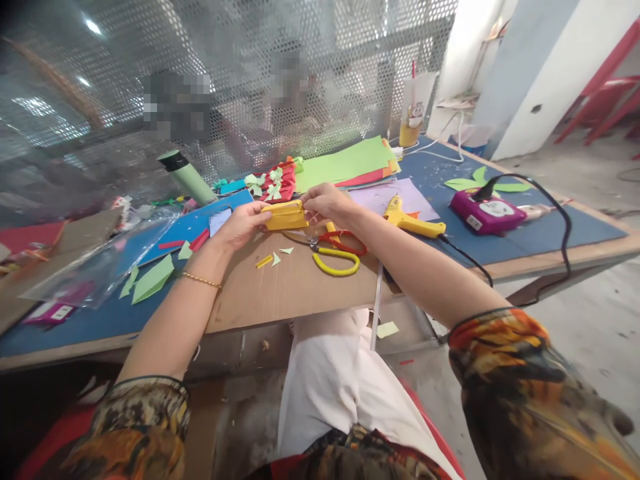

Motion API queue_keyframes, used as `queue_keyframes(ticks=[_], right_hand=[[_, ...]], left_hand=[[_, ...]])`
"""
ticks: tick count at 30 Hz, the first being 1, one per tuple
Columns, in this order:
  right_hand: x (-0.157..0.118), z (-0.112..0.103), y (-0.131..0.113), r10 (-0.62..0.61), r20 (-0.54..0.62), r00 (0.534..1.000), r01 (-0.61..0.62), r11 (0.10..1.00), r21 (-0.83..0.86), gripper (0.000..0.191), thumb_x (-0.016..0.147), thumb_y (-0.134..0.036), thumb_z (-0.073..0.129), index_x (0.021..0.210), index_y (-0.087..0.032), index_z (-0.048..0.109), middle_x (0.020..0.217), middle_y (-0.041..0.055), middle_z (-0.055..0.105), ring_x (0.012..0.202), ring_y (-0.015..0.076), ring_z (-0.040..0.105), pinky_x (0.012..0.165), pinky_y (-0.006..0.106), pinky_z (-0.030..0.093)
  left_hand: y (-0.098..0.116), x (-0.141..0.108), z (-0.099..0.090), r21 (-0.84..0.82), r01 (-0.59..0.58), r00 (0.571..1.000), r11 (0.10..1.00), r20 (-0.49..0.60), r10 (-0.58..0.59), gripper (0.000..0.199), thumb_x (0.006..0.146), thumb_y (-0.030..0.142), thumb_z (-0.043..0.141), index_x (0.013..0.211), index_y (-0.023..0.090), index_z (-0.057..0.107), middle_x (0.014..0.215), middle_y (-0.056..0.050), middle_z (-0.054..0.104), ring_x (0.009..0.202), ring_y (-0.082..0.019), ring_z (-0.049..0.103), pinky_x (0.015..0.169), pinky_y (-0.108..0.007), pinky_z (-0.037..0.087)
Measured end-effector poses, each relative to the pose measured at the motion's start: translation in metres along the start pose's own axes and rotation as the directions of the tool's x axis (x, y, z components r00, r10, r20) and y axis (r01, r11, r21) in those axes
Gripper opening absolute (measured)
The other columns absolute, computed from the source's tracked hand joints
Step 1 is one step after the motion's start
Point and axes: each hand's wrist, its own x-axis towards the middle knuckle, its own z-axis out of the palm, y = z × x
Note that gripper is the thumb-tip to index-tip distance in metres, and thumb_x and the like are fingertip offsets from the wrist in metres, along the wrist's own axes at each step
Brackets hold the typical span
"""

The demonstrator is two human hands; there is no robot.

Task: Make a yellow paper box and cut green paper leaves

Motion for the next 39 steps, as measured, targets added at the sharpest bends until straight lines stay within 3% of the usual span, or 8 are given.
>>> queue_keyframes(ticks=[9,15,20,24,29,35,39], right_hand=[[0.003,0.003,0.008,-0.066,0.077,0.995,0.073,0.993,-0.095,0.028,0.066,0.011,0.068,0.064,-0.016,0.076,0.05,-0.0032,0.062,0.047,0.0067,0.052,0.044,0.016,0.042],[-0.003,0.001,-0.004,-0.193,0.065,0.979,0.194,0.981,-0.012,0.028,0.068,0.01,0.067,0.078,-0.013,0.079,0.069,0.0006,0.076,0.051,0.0075,0.059,0.05,0.019,0.052],[-0.015,-0.009,-0.015,-0.391,0.168,0.905,0.405,0.912,-0.065,0.02,0.073,0.001,0.071,0.086,-0.011,0.08,0.069,0.0004,0.072,0.058,0.0104,0.063,0.049,0.021,0.051],[-0.027,-0.014,-0.02,-0.474,0.311,0.823,0.526,0.844,-0.105,0.018,0.08,-0.011,0.072,0.095,-0.011,0.082,0.068,-0.0005,0.07,0.06,0.0104,0.062,0.053,0.022,0.051],[-0.037,-0.01,-0.018,-0.567,0.401,0.72,0.663,0.732,-0.156,0.021,0.09,-0.03,0.076,0.098,-0.011,0.082,0.073,0.0003,0.069,0.061,0.0096,0.055,0.056,0.025,0.043],[-0.041,0.002,-0.009,-0.705,0.366,0.608,0.79,0.49,-0.368,0.011,0.093,-0.013,0.067,0.095,-0.015,0.078,0.084,0.0017,0.073,0.067,0.0098,0.054,0.067,0.026,0.042],[-0.042,0.011,-0.002,-0.722,0.33,0.608,0.78,0.468,-0.415,0.018,0.093,-0.009,0.063,0.094,-0.014,0.079,0.079,0.0015,0.071,0.067,0.011,0.053,0.068,0.026,0.04]], left_hand=[[-0.001,0.0,-0.007,-0.039,-0.002,0.999,0.999,0.034,0.003,0.035,0.068,0.03,0.094,0.091,0.017,0.071,0.083,-0.001,0.07,0.071,-0.013,0.059,0.061,-0.024,0.043],[0.004,-0.004,-0.021,-0.174,-0.08,0.988,0.982,0.117,0.101,0.059,0.059,0.049,0.108,0.096,0.019,0.074,0.096,-0.004,0.076,0.083,-0.015,0.066,0.07,-0.025,0.052],[0.011,-0.014,-0.025,-0.301,-0.113,0.964,0.947,0.199,0.178,0.059,0.062,0.05,0.109,0.099,0.018,0.076,0.095,-0.003,0.078,0.082,-0.014,0.069,0.072,-0.023,0.055],[0.015,-0.021,-0.026,-0.34,-0.16,0.947,0.927,0.211,0.241,0.048,0.068,0.044,0.107,0.096,0.018,0.078,0.09,-0.002,0.077,0.08,-0.013,0.071,0.075,-0.023,0.057],[0.018,-0.027,-0.026,-0.327,-0.184,0.944,0.927,0.206,0.26,0.045,0.068,0.043,0.107,0.09,0.018,0.077,0.092,-0.002,0.078,0.082,-0.013,0.071,0.077,-0.023,0.057],[0.018,-0.028,-0.025,-0.307,-0.163,0.94,0.938,0.24,0.241,0.043,0.069,0.042,0.107,0.091,0.018,0.078,0.094,-0.004,0.08,0.086,-0.014,0.073,0.082,-0.025,0.057],[0.018,-0.029,-0.024,-0.282,-0.142,0.937,0.949,0.271,0.221,0.043,0.069,0.044,0.106,0.092,0.019,0.08,0.096,-0.005,0.081,0.087,-0.015,0.074,0.088,-0.027,0.058]])
